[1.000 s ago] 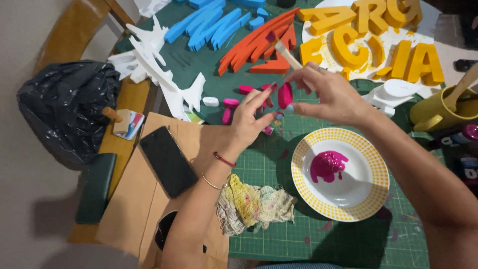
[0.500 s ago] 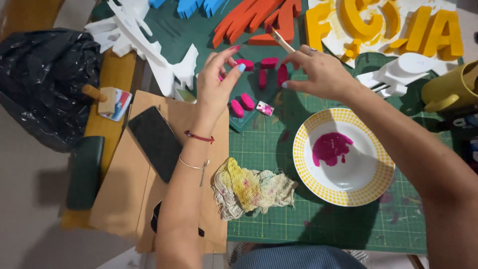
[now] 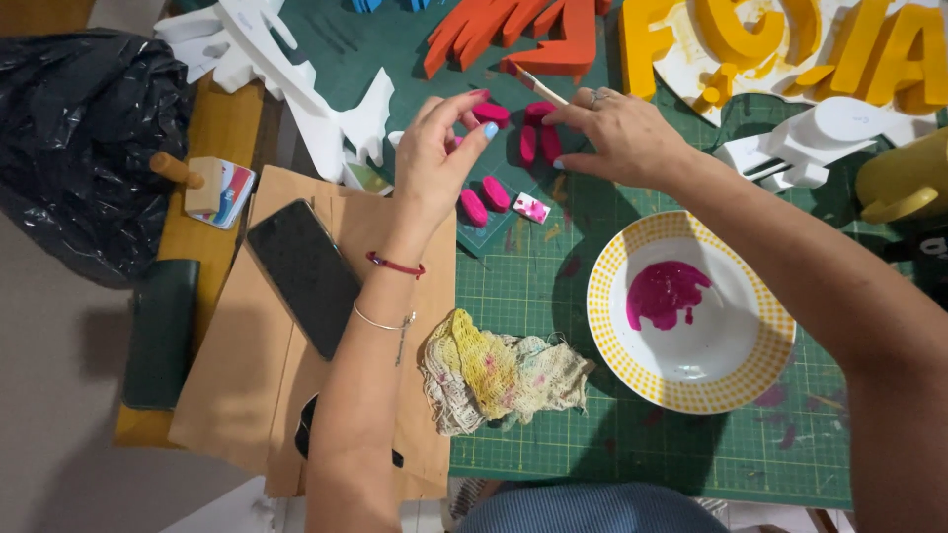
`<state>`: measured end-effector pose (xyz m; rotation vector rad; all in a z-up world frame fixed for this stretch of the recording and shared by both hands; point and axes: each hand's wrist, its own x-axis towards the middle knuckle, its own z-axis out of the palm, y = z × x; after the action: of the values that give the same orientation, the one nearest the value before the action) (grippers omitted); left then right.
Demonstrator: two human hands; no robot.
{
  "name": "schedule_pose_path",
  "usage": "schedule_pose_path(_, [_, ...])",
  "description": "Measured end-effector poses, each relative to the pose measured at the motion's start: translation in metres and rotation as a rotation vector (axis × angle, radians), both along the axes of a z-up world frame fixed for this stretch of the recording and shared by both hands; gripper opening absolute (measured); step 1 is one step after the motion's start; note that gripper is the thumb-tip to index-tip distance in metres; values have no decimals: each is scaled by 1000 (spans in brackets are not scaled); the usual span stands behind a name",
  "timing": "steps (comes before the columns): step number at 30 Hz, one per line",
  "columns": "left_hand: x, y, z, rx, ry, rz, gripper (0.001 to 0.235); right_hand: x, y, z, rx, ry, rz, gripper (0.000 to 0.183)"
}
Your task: The person is painting small pink foam pieces using a paintbrush and pink paint from a plate on a green cutting mat.
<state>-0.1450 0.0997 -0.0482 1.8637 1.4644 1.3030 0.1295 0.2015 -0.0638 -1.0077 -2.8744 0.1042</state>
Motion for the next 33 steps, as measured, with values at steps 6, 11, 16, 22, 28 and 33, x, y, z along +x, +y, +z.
schedule_pose_path(6, [-1,0,0,-16,3,9,31,1,3,-5,23,3,37,64])
schedule_pose_path(11, [-6,3,-7,11,28,8,31,0,1,-6,33,14,39,64])
schedule_pose_path(16, [-7,7,-12,7,72,19,30,-1,-1,-5,6,35,30,59])
schedule_pose_path(22, [-10,12,-19,67,136,45,32,0,-1,-4,15,13,29,58])
schedule_pose_path(28, [-9,9,-14,40,152,55,29,1,-1,-6,-5,15,19,61])
schedule_pose_path(33, [-7,8,-15,58,172,47,27,0,-2,-4,-5,2,5,60])
